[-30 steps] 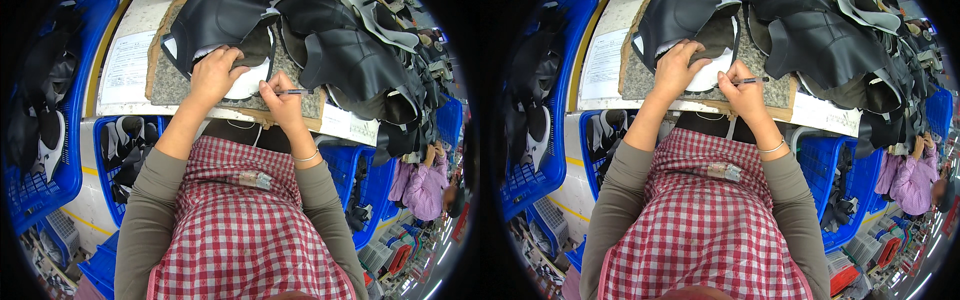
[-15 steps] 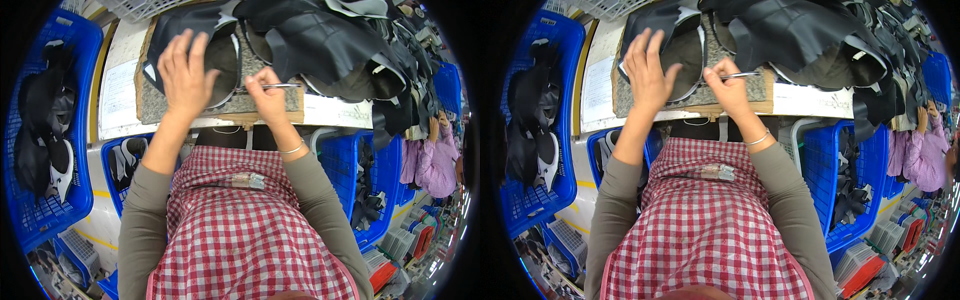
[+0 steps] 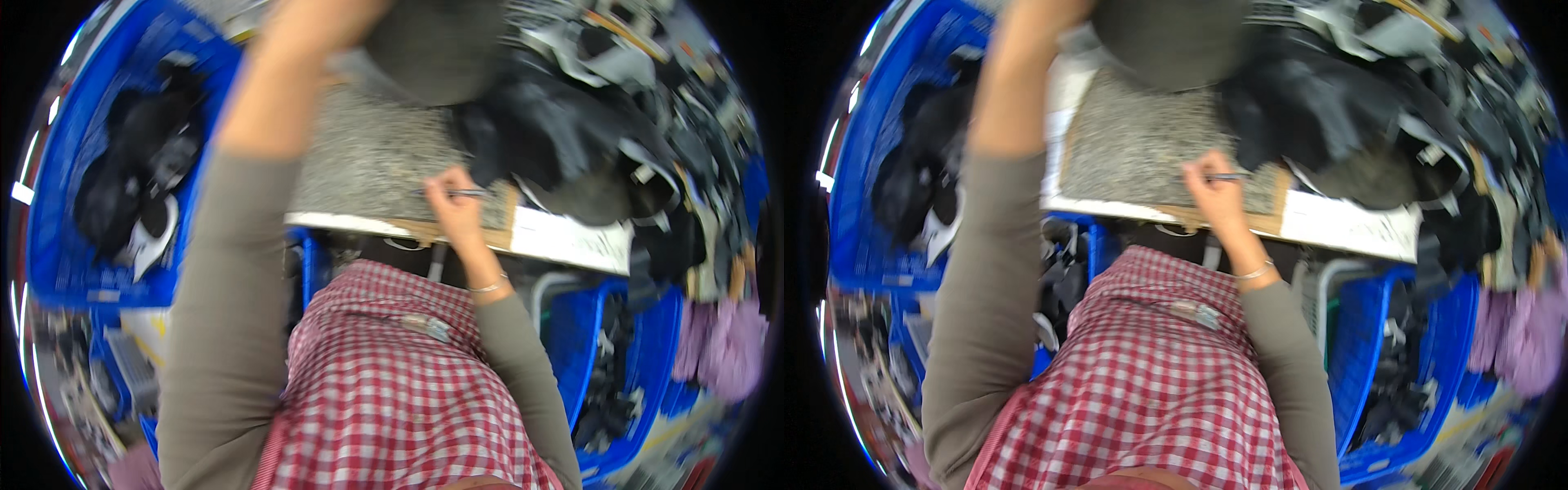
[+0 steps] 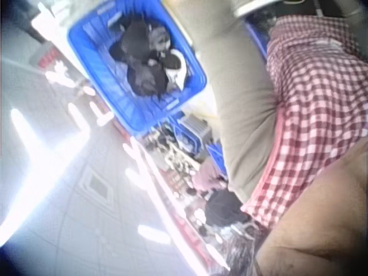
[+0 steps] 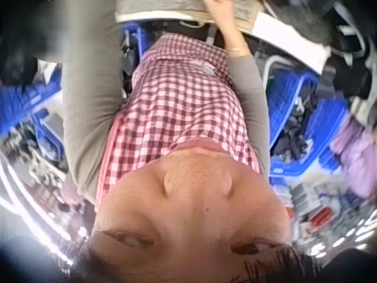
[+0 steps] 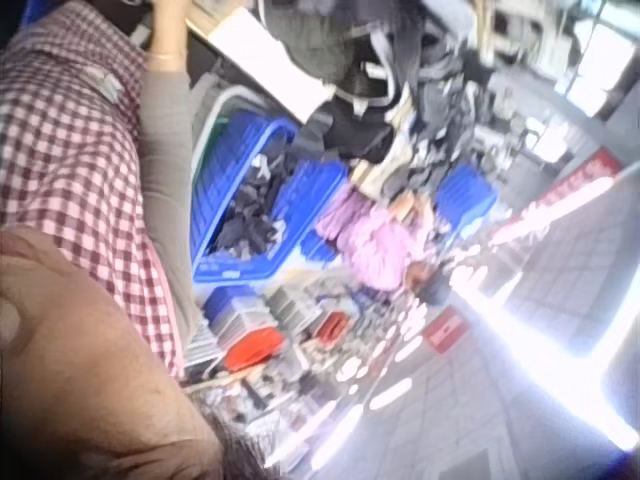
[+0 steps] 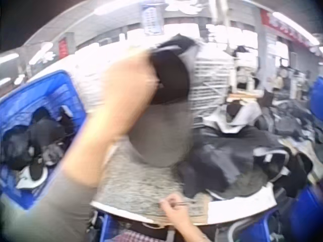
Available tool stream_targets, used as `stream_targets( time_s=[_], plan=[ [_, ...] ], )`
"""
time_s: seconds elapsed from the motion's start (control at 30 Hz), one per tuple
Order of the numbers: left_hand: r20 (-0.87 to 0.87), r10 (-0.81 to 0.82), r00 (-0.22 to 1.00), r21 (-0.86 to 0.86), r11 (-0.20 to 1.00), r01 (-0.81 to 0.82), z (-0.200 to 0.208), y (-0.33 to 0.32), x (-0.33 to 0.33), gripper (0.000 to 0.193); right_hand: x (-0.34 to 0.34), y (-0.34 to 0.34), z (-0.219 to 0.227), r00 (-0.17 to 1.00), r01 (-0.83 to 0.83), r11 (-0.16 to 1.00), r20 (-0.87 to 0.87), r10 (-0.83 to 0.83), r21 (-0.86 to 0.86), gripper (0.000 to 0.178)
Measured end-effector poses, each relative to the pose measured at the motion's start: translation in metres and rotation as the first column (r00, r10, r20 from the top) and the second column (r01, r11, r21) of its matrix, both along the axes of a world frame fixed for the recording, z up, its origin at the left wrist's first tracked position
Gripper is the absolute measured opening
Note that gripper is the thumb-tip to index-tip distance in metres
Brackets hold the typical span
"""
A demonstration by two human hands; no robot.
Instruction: The person repeatedly picks black shoe uppers from a blue basket, places them on a work surface, and uses a hammer-like tool to tap or trim edges. They then switch to using a pen-like tool to mark or trim white shoe parts, placing finished pieces into a white basket. The process is repetitive and focused on individual items.
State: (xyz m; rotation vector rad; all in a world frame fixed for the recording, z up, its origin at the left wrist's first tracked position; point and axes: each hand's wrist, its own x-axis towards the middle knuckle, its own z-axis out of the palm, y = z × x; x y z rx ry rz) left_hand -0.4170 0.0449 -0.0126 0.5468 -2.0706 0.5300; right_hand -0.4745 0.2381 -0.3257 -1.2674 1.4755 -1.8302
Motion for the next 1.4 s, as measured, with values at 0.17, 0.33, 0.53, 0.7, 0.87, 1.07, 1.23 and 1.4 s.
stream_targets(
  time_s=[0.17,0.33,0.53,0.7,0.87,1.07,1.23,1.4],
  plan=[
    [0.063,-0.309,0.949,0.324,0.906,0.273,-0.099,0.036,-0.108,0.086,-0.002,-0.002,0.003,0.999,-0.011,0.999,0.048,0.009,0.050,0.027],
    [-0.011,-0.184,0.983,0.423,0.890,0.171,-0.191,-0.044,0.029,0.049,-0.004,0.001,0.003,0.987,-0.087,0.995,0.141,0.080,0.040,0.018],
    [0.237,0.535,0.811,0.270,0.765,-0.584,-0.152,-0.183,0.333,0.054,-0.001,0.005,0.006,0.970,-0.161,0.986,0.193,0.150,0.043,0.021],
    [0.316,0.869,0.381,0.082,0.375,-0.924,-0.111,-0.271,0.505,0.078,-0.010,0.013,0.012,0.978,-0.181,0.982,0.112,0.174,0.048,0.020],
    [0.138,0.663,0.736,0.559,0.561,-0.610,-0.127,-0.355,0.593,0.075,-0.011,0.019,0.016,0.984,-0.154,0.987,0.102,0.149,0.043,0.021],
    [0.334,0.454,0.826,0.561,0.608,-0.561,-0.150,-0.346,0.552,0.063,-0.016,0.012,0.006,0.958,-0.237,0.971,-0.166,0.234,0.000,0.021],
    [0.549,0.640,0.538,0.192,0.529,-0.826,-0.151,-0.274,0.486,0.038,-0.022,0.009,0.005,0.939,-0.315,0.949,-0.144,0.313,0.007,0.020],
    [-0.282,0.645,0.710,0.337,0.759,-0.556,-0.103,-0.215,0.431,0.036,-0.024,0.017,0.007,0.945,-0.326,0.941,-0.019,0.325,-0.088,0.022]
  ],
)
